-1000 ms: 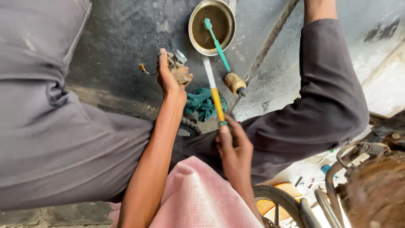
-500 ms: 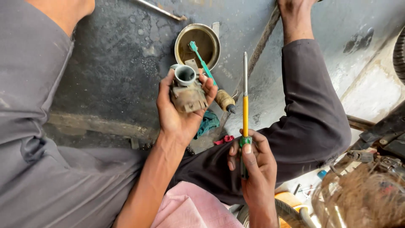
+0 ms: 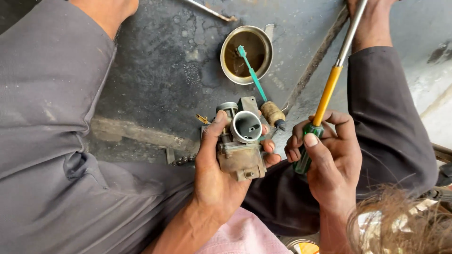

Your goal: Cleaning a motorcycle carburetor using tools and a cleaning solution.

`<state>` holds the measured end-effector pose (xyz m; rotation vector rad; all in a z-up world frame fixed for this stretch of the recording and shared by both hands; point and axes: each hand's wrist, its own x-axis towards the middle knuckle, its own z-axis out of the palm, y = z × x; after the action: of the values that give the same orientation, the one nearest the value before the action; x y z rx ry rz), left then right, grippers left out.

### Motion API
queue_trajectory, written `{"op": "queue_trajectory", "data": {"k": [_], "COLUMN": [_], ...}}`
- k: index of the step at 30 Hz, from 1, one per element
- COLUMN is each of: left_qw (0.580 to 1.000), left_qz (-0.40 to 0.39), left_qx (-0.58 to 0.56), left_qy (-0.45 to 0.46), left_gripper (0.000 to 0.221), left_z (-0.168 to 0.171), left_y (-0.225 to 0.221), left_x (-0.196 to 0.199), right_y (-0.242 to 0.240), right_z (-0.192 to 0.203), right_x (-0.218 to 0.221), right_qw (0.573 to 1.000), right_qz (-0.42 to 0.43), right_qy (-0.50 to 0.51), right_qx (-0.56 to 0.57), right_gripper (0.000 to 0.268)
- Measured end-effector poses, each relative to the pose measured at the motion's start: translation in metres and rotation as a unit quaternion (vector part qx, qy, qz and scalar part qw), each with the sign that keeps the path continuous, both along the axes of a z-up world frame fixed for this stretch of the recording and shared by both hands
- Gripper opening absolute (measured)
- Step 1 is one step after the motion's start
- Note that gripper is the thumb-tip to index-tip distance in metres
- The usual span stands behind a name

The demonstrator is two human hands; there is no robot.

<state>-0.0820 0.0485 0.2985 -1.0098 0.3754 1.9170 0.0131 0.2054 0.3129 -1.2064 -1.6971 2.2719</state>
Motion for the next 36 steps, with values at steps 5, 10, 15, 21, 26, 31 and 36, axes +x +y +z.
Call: {"op": "queue_trajectory", "data": {"k": [5,10,15,21,26,31,36], "left_qw": [0.999,0.999,0.998,0.984,0.976,0.966,0.964], "left_qz": [0.015,0.014,0.003,0.018,-0.032,-0.044,-0.009], "left_qx": [0.021,0.032,0.048,0.170,0.135,0.124,0.226], "left_qy": [-0.033,-0.041,-0.043,0.048,0.166,0.224,0.142], "left_gripper": [0.054,0.057,0.065,0.072,0.084,0.090,0.089], "left_z": [0.001,0.000,-0.004,-0.026,-0.040,-0.055,-0.058], "left_y": [0.002,0.005,0.006,-0.008,-0.013,-0.016,-0.017], "left_x": [-0.003,-0.005,-0.004,0.006,0.004,0.011,0.017], "right_y": [0.002,0.006,0.008,0.009,0.009,0.008,0.006], "right_z": [-0.012,-0.020,-0.023,-0.022,-0.028,-0.030,-0.032], "right_x": [-0.004,-0.001,-0.003,-0.005,-0.004,-0.005,-0.006], "right_qw": [1.000,1.000,1.000,0.999,1.000,1.000,1.000], "right_qz": [0.004,0.009,0.003,0.001,0.015,0.005,-0.001], "right_qy": [-0.003,-0.001,-0.017,-0.015,-0.002,-0.013,-0.006], "right_qx": [-0.012,-0.015,-0.013,-0.029,-0.023,-0.021,-0.031], "right_gripper": [0.036,0.035,0.034,0.033,0.030,0.026,0.025]}}
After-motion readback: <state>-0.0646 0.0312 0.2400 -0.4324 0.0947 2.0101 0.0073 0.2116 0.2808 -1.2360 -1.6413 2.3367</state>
